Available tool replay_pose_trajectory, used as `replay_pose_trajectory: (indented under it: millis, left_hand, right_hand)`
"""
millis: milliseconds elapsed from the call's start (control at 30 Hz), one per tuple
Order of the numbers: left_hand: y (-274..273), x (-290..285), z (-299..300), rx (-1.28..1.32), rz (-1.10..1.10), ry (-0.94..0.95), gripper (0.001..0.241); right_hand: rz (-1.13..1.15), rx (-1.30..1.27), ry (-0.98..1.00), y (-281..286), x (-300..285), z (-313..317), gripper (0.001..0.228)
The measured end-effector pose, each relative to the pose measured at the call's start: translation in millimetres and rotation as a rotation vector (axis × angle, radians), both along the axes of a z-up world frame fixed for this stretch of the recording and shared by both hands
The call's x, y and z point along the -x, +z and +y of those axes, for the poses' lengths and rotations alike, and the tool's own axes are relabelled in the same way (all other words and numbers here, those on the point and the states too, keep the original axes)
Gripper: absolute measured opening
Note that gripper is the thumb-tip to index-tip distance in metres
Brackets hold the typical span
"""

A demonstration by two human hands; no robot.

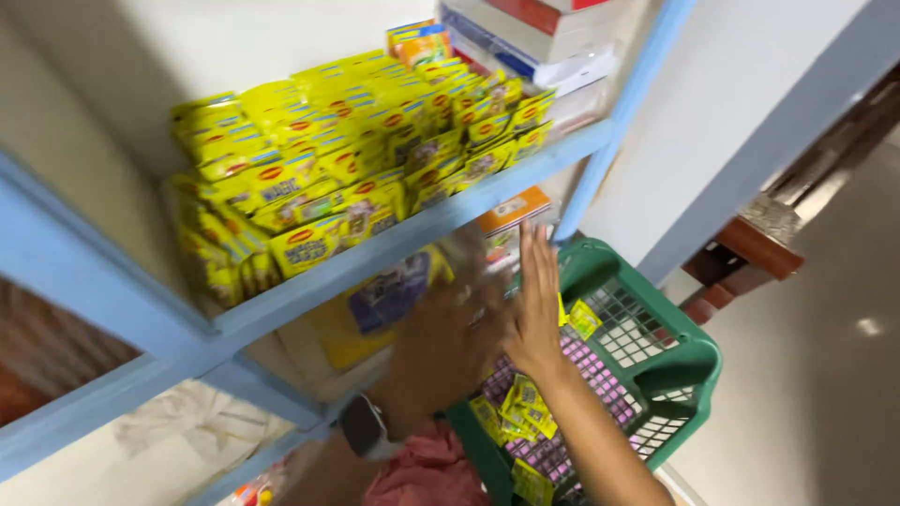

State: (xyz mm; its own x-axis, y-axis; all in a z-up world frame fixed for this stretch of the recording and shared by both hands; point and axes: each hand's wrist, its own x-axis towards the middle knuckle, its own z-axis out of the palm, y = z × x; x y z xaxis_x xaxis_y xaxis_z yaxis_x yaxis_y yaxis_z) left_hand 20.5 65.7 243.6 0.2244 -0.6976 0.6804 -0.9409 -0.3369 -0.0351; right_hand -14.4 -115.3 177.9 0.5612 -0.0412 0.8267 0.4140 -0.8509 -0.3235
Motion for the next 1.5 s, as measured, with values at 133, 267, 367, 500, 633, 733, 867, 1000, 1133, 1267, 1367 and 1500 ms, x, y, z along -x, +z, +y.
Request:
replay_pose_trajectory:
  millis: [133, 267, 367, 500, 633, 733, 867, 1000, 1133, 1267, 1367, 1500]
  left_hand:
    - [-119.9, 15.3, -32.7, -0.098, 0.365, -0.229, 0.040]
    - [-230.8, 23.7, -50.7, -0.261, 0.569, -0.224, 0.037]
    - [-245.0, 30.3, -52.6, -0.330, 0.642, -0.183, 0.032]
    - [-223.3, 32.0, -48.5, -0.372, 0.694, -0.160, 0.025]
    - [-234.8, 30.2, -47.9, -0.393, 0.679, -0.150, 0.018]
    - [-227.2, 29.5, -48.3, -0.419, 0.686, -0.112, 0.018]
    - [-207.3, 32.5, -48.3, -0.417, 0.782, -0.106, 0.026]
    - [-211.2, 34.6, -60.8, -0.362, 0.855, -0.040, 0.036]
    - [-202.6, 31.4, -72.2, 0.048, 0.998, 0.025, 0.038]
    - [-148.6, 11.6, -62.1, 0.400, 1.079, -0.075, 0.042]
    - [-124.9, -9.2, -56.5, 0.537, 1.127, -0.256, 0.045]
    - [11.6, -15.2, -13.0, 0.460, 1.079, -0.175, 0.047]
  right_hand:
    - [0.473, -0.255, -0.195, -117.0, 50.1, -41.2, 0.067]
    - [1.074, -0.186, -0.317, -203.2, 99.4, -48.3, 0.058]
    - [1.185, -0.172, -0.323, -258.6, 114.7, -51.7, 0.061]
    - [1.034, -0.100, -0.325, -293.1, 109.4, -53.9, 0.076]
    - [1.266, -0.167, -0.454, -297.7, 100.0, -52.9, 0.071]
    - [1.230, -0.060, -0.513, -297.0, 97.2, -51.5, 0.063]
    - [1.146, -0.079, -0.501, -298.9, 102.8, -52.1, 0.045]
    - [0.902, -0.104, -0.406, -307.2, 96.2, -60.4, 0.047]
    - [0.354, -0.044, -0.316, -239.5, 86.5, -46.9, 0.039]
    - [0.157, 0.062, -0.371, -133.4, 72.9, -13.9, 0.050]
    - [0.021, -0.004, -0.388, -73.2, 53.8, 8.9, 0.057]
    - [-0.063, 0.045, -0.339, 4.2, 19.6, 28.7, 0.062]
